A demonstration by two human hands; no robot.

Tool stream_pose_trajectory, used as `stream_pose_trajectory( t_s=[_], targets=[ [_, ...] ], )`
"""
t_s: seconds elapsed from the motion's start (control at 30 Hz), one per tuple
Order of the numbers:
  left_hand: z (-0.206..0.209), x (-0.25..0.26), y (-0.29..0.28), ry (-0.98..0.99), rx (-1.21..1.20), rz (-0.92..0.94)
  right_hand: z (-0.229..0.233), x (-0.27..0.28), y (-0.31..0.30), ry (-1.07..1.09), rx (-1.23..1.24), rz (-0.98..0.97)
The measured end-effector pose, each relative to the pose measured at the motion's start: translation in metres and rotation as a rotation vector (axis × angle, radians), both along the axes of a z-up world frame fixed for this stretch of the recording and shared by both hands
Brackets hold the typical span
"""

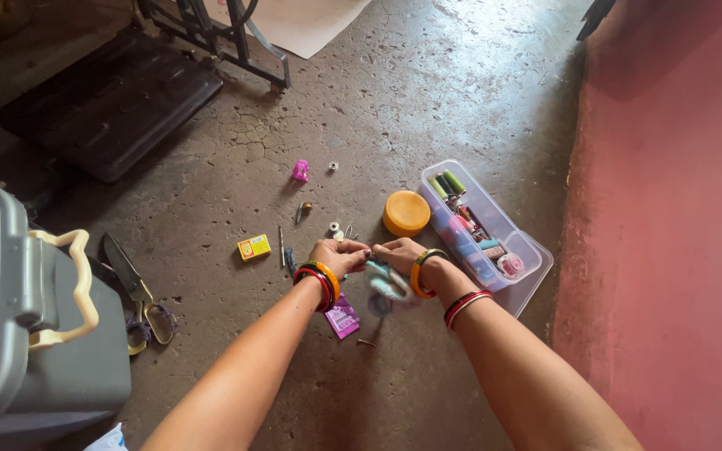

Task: The person sits on the floor and wipes various small sewing supplies, including bobbins, a small box, and a pink plastic item, using a light blue cloth. The person places the cleaned items into a clear plastic container and a small yellow container.

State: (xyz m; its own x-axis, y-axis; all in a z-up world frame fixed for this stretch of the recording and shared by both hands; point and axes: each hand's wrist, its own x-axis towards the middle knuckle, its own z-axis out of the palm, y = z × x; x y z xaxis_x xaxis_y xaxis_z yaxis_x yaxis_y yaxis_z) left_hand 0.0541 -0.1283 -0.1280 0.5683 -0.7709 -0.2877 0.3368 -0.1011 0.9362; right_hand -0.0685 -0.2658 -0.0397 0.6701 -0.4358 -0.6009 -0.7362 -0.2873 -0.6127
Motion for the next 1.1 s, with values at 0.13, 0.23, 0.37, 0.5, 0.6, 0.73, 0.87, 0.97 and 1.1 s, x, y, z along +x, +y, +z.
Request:
stream_pose_trajectory(
  t_s=[0.13,0.23,0.37,0.5,0.6,0.73,0.87,0.97,1.1],
  targets=[
    [0.006,-0.003,-0.009,0.143,-0.024,0.029,0.017,-0.01,-0.011,-0.112,0.096,0.046],
    [0.006,-0.006,-0.023,0.229,-0.032,-0.004,0.036,-0.022,-0.018,-0.171,0.105,0.064],
    [0.009,-0.013,-0.039,0.322,0.02,-0.02,0.062,-0.038,-0.032,-0.214,-0.002,0.003],
    [0.01,-0.016,-0.044,0.309,0.093,-0.048,0.073,-0.054,-0.064,-0.272,0.109,-0.374],
    [0.005,-0.017,-0.043,0.29,0.113,-0.095,0.063,-0.066,-0.097,-0.444,0.021,-0.463],
    [-0.004,-0.013,-0.044,0.29,0.152,-0.085,0.042,-0.085,-0.139,-0.301,-0.322,-0.624],
    [-0.01,-0.011,-0.043,0.293,0.148,-0.075,0.026,-0.094,-0.152,-0.109,-0.493,-0.685],
    [-0.014,-0.012,-0.042,0.278,0.148,-0.053,0.024,-0.086,-0.152,0.004,-0.516,-0.704],
    [-0.019,-0.014,-0.038,0.189,0.201,0.005,0.03,-0.074,-0.146,0.075,-0.486,-0.692]
  ],
)
